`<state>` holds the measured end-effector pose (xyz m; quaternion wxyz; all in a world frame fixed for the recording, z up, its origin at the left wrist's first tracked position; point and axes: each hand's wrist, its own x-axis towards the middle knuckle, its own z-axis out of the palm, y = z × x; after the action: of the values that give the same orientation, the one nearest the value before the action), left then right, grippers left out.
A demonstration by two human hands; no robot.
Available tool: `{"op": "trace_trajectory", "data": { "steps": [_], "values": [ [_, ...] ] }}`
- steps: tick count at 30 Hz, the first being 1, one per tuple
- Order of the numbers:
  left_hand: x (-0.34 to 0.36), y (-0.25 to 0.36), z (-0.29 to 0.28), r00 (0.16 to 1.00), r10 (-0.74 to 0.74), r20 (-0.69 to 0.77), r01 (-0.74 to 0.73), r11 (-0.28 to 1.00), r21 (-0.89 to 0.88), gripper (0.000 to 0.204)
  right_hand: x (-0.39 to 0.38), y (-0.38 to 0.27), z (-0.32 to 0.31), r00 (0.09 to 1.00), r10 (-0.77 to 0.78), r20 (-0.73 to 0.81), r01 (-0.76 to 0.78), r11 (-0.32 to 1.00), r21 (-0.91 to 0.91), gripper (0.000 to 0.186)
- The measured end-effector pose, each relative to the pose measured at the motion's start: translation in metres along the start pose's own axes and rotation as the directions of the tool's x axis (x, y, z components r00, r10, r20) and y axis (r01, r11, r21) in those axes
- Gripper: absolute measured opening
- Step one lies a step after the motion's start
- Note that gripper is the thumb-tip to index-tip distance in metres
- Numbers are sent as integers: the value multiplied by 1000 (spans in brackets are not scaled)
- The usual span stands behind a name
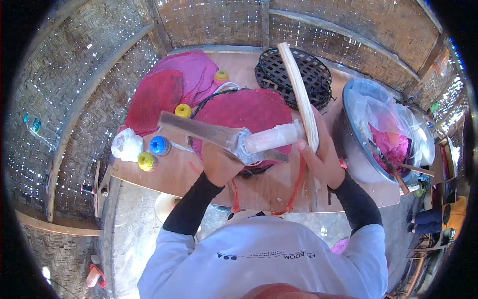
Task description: The person applies paste to a wooden mold, arranges circular lace patterns onto a pink paper base, and presses them together with the mold.
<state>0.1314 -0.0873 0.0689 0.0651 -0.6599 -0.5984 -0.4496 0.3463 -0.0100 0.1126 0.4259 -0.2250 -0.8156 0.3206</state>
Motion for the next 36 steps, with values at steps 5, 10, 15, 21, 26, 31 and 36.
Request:
{"op": "trace_trajectory", "data": {
  "steps": [5,10,15,21,26,31,36],
  "values": [
    [-3,11,-3,987,-18,158,33,995,-96,39,-5,-14,-6,994,-36,106,33,999,30,71],
    [-16,36,1,936,-51,349,113,980,-161,37,-23,-26,-1,964,133,229,-129,991,-30,73],
    [-39,40,21,867,-71,492,232,933,-274,48,-53,-15,12,920,193,341,-85,948,-307,78],
    [-37,0,39,893,-189,408,409,719,-562,51,-31,38,-7,585,458,669,-675,732,90,76],
    [55,-50,13,925,173,339,252,389,-886,74,-1,57,-38,387,373,843,-922,152,356,70],
    [111,-89,-8,994,-36,106,59,-641,-766,86,26,61,-31,275,608,745,-913,408,5,58],
    [85,-121,34,971,149,185,236,-694,-680,71,35,74,-15,168,595,786,-930,360,-74,65]
  ]
}}
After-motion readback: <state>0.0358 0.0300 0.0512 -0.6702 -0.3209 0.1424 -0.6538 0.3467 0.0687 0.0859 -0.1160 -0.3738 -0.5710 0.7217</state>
